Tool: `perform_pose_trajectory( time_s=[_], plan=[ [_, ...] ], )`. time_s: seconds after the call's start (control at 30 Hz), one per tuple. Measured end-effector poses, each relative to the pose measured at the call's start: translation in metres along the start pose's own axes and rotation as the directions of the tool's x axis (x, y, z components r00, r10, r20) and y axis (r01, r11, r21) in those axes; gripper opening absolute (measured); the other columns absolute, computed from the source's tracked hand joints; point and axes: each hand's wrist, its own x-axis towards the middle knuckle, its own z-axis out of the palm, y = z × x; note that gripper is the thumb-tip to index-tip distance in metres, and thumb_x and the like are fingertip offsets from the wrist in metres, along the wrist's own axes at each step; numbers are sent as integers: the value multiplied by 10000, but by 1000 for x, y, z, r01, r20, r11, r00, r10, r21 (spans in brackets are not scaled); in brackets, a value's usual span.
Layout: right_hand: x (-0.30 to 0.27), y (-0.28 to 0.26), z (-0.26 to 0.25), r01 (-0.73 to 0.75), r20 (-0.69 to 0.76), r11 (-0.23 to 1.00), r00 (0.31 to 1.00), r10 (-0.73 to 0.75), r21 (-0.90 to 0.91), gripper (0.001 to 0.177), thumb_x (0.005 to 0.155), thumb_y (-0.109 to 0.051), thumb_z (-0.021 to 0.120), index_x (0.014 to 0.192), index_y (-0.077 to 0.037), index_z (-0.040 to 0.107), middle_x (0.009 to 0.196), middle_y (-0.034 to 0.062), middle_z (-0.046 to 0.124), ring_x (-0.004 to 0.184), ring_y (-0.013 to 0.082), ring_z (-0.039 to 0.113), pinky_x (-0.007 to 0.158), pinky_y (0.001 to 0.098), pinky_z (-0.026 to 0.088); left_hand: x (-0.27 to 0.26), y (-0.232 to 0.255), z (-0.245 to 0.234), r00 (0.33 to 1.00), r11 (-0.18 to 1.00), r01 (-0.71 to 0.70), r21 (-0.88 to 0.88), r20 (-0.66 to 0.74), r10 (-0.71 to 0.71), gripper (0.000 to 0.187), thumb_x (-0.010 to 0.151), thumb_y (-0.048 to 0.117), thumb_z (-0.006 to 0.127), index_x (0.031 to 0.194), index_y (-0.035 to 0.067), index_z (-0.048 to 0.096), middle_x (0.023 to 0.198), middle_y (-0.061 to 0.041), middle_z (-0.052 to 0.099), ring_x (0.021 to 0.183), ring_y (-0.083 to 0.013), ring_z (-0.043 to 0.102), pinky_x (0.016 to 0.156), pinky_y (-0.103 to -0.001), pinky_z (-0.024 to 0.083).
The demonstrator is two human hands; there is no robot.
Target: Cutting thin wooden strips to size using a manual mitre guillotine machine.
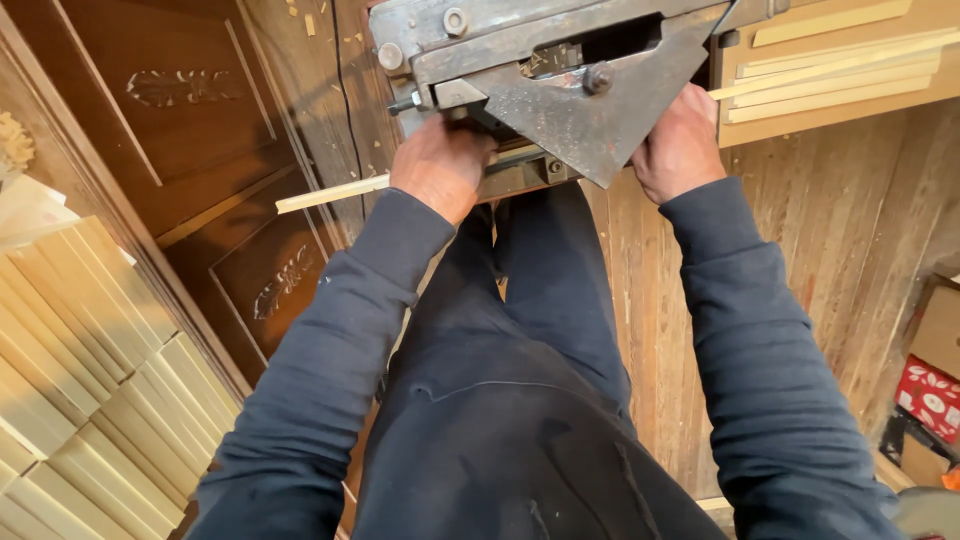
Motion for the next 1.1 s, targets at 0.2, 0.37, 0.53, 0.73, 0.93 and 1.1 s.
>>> perform_pose_trajectory(
  time_s=[0.2,0.37,0.53,0.73,0.93,1.1],
  plan=[
    [-1,4,3,0,6,999,1000,0,-32,271,949,-70,688,1220,-59,673,1245,172,647,1224,394,544,1094,481,384,9,-15,-1,998,977,37,-212,50,-27,128,896,156,689,939,114,802,854,-158,730,850,-401,648,776,-506,519],
    [-1,2,0,-14,2,1000,1000,14,-19,277,952,-74,687,1228,-52,667,1242,176,643,1221,397,543,1092,483,383,16,-21,-8,986,915,125,-385,151,-71,167,911,216,718,983,97,811,893,-168,749,859,-392,675,826,-482,528],
    [3,-4,-7,12,-20,1000,1000,-11,14,285,962,-76,675,1248,-65,672,1263,162,644,1248,397,538,1092,484,377,23,-22,-11,947,878,252,-406,290,-138,233,879,227,750,1054,79,794,913,-178,751,872,-360,709,815,-425,557],
    [2,-3,-7,-19,2,1000,1000,19,16,276,971,-78,672,1246,-76,682,1285,143,647,1277,382,535,1115,486,369,24,-22,-13,967,885,192,-423,235,-97,208,877,198,756,1033,68,800,950,-171,765,883,-375,706,803,-431,556],
    [-1,1,-6,-23,1,1000,1000,23,5,285,962,-84,694,1247,-80,691,1312,136,639,1293,381,527,1125,483,367,24,-18,-16,960,873,198,-445,266,-82,208,864,188,757,1026,64,798,942,-173,759,875,-354,722,810,-420,559],
    [2,-1,-6,9,-25,1000,1000,-9,-7,272,960,-91,700,1231,-69,697,1320,138,623,1268,382,522,1104,485,365,24,-20,-16,977,862,148,-485,209,-50,216,862,156,740,1042,43,779,980,-170,761,916,-348,727,824,-405,574]
  ],
)
